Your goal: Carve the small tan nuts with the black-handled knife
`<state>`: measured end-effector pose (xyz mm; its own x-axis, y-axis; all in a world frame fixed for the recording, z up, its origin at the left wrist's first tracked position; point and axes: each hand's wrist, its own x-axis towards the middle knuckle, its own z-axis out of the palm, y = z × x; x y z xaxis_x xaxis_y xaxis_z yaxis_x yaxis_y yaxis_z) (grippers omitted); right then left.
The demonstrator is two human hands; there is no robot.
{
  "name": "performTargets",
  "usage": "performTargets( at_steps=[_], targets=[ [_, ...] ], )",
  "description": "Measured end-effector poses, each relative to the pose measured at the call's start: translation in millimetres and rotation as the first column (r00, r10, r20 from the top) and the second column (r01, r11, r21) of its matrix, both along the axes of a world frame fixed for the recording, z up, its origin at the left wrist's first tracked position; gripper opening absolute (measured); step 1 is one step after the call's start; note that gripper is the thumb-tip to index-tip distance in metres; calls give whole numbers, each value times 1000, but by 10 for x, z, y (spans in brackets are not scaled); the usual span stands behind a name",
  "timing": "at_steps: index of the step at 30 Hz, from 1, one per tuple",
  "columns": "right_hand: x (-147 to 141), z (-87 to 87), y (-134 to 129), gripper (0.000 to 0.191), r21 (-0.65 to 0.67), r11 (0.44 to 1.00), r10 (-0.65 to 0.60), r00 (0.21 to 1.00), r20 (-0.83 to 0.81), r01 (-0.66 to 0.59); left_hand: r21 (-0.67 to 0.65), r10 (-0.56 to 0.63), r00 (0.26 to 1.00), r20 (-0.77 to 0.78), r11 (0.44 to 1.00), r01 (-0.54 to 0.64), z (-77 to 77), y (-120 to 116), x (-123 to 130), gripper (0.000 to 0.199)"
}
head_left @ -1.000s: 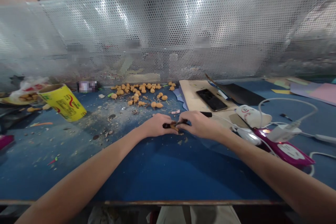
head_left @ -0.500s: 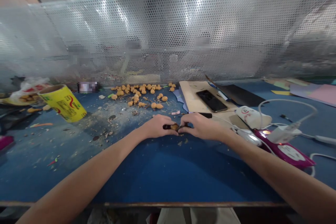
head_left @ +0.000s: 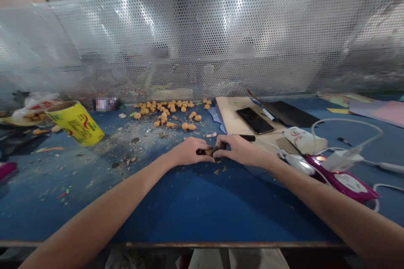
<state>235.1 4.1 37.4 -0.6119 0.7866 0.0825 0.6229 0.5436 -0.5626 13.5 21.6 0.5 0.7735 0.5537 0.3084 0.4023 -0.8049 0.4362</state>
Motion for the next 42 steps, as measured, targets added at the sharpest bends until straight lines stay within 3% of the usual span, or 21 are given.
performTargets(
  at_steps=[5, 11, 19, 25, 34, 42],
  targets=[
    [-65, -23, -44, 19, -18, 999, -34, 998, -55, 33, 12, 10, 1000, -12, 1000, -9, -19, 12, -1, 42],
    [1, -12, 36, 20, -64, 998, -8, 1000, -2, 7, 7, -13, 1000, -6, 1000, 13, 13, 3, 7, 40],
    [-55, -96, 16, 20, -58, 998, -45, 992, -118, 38, 28, -5, 999, -32, 1000, 6, 4, -7, -5, 42],
    [11, -41, 70, 22, -139, 990, -6, 999, -36, 1, 30, -10, 1000, -15, 999, 11, 10, -19, 5, 37],
    [-56, -81, 15, 22, -123, 992, -47, 994, -98, 35, -3, 1, 999, -32, 1000, -1, 9, -21, 3, 39],
    [42, -57, 108, 25, -181, 982, 42, 997, -68, -54, 28, -22, 1000, -7, 999, 22, 13, -23, 17, 36]
  ],
)
